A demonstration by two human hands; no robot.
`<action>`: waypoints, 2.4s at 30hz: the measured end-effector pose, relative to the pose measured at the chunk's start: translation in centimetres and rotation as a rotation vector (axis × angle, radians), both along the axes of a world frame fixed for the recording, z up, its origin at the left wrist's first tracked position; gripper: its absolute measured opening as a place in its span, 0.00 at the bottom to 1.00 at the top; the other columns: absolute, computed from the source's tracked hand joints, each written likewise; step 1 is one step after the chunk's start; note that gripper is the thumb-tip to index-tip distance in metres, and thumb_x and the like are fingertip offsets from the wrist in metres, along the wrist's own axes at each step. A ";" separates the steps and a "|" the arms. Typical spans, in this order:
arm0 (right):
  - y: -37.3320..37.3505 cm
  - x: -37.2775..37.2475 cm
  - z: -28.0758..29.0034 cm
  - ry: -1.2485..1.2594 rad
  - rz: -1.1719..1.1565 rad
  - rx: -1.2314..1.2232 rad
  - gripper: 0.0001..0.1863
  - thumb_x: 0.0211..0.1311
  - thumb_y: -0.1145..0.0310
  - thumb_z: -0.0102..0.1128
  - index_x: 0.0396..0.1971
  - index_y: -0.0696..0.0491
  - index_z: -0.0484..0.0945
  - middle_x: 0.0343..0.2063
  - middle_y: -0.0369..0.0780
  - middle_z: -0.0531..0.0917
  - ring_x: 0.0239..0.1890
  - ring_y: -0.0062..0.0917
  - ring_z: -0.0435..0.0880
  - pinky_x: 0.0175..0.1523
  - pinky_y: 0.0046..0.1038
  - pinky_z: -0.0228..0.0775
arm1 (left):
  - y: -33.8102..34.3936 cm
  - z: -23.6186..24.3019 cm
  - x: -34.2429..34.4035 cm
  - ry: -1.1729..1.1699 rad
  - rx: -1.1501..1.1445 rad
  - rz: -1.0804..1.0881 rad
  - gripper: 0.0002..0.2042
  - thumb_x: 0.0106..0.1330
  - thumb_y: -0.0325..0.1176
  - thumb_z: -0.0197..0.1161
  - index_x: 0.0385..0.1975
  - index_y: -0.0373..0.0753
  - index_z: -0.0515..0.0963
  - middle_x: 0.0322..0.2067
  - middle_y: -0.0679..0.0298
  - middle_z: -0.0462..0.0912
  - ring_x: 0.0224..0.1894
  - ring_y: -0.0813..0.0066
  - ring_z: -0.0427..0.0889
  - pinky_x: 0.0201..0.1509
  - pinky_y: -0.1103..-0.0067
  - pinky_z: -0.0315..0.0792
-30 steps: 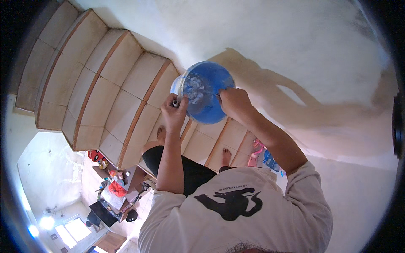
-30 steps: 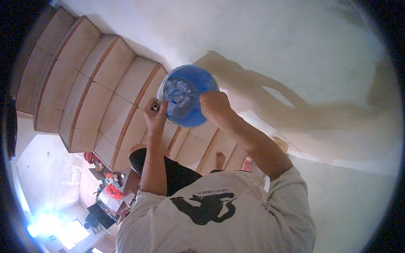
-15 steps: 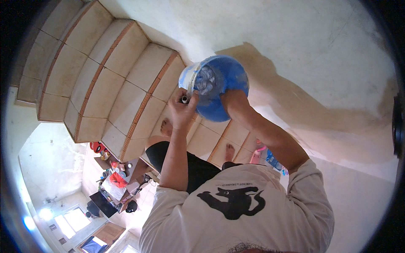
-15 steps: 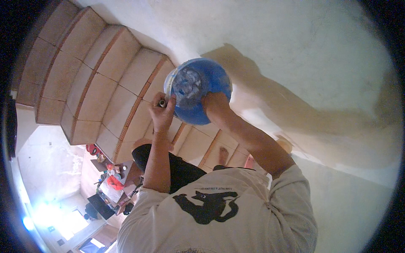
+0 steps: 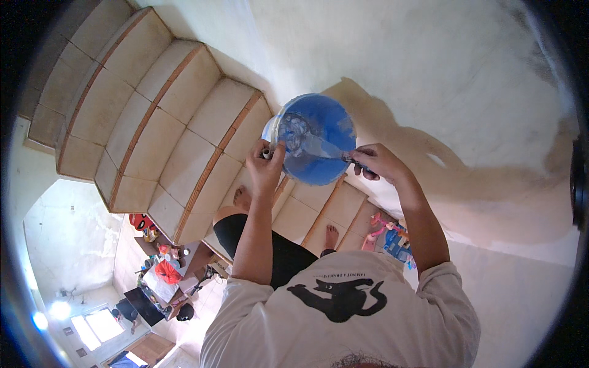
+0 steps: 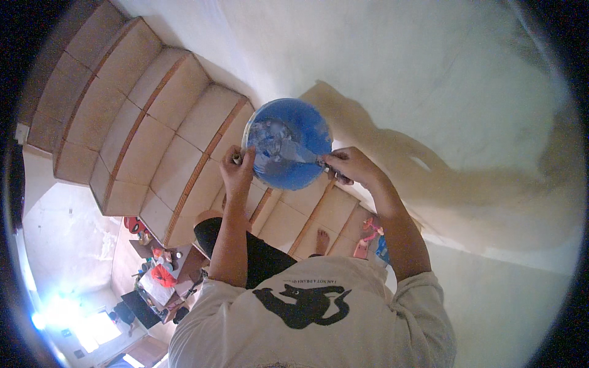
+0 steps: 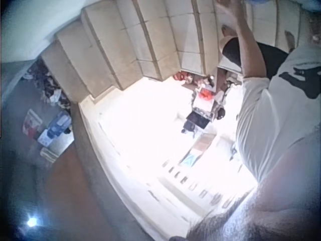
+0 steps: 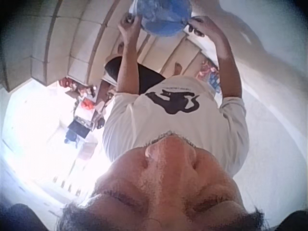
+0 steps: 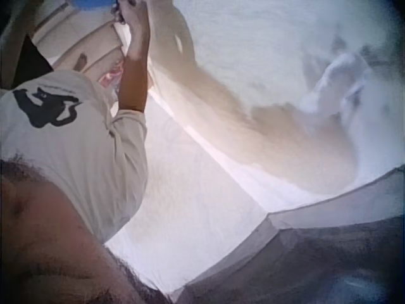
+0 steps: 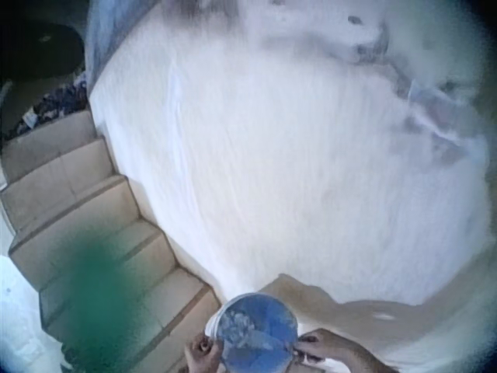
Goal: The person applies spackle to a wall and ceiling using a putty knife. They dip the knife into a bucket of spackle and smooth the compound over darkened areas of the surface.
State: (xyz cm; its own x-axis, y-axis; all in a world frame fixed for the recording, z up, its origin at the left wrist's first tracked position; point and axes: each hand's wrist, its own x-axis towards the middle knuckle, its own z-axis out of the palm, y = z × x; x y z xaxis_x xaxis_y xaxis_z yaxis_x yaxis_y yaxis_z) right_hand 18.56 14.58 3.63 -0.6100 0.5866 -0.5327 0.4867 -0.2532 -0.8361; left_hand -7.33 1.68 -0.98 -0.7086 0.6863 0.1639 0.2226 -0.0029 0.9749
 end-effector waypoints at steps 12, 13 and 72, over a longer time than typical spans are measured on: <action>-2.6 0.5 1.3 0.173 -0.174 0.005 0.20 0.66 0.54 0.64 0.40 0.59 0.82 0.20 0.32 0.77 0.16 0.11 0.65 0.19 0.16 0.52 | -0.7 0.8 0.0 -0.178 -0.081 0.008 0.14 0.63 0.38 0.69 0.24 0.34 0.76 0.17 0.72 0.71 0.22 0.86 0.68 0.24 0.82 0.62; -2.8 0.6 1.4 0.169 -0.183 0.012 0.20 0.66 0.54 0.64 0.40 0.59 0.82 0.21 0.32 0.77 0.16 0.11 0.65 0.19 0.16 0.52 | -0.8 1.2 0.1 -0.209 -0.078 0.014 0.14 0.63 0.38 0.69 0.25 0.34 0.76 0.17 0.72 0.72 0.22 0.86 0.68 0.24 0.82 0.62; -0.4 15.9 28.6 -0.451 -0.737 2.319 0.18 0.63 0.69 0.64 0.53 0.41 0.80 0.46 0.38 0.81 0.49 0.34 0.77 0.53 0.39 0.64 | 1.1 -2.7 -2.2 -0.149 0.119 0.068 0.12 0.64 0.34 0.66 0.26 0.35 0.72 0.15 0.71 0.68 0.12 0.82 0.65 0.13 0.80 0.56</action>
State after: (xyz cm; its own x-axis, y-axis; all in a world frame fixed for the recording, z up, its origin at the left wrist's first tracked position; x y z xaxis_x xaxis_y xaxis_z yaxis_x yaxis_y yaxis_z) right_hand 34.41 14.13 32.24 -0.2228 0.1294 0.9662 0.9221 0.3495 0.1658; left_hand -9.58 2.79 -3.71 -0.7754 0.6178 0.1310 0.0797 -0.1101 0.9907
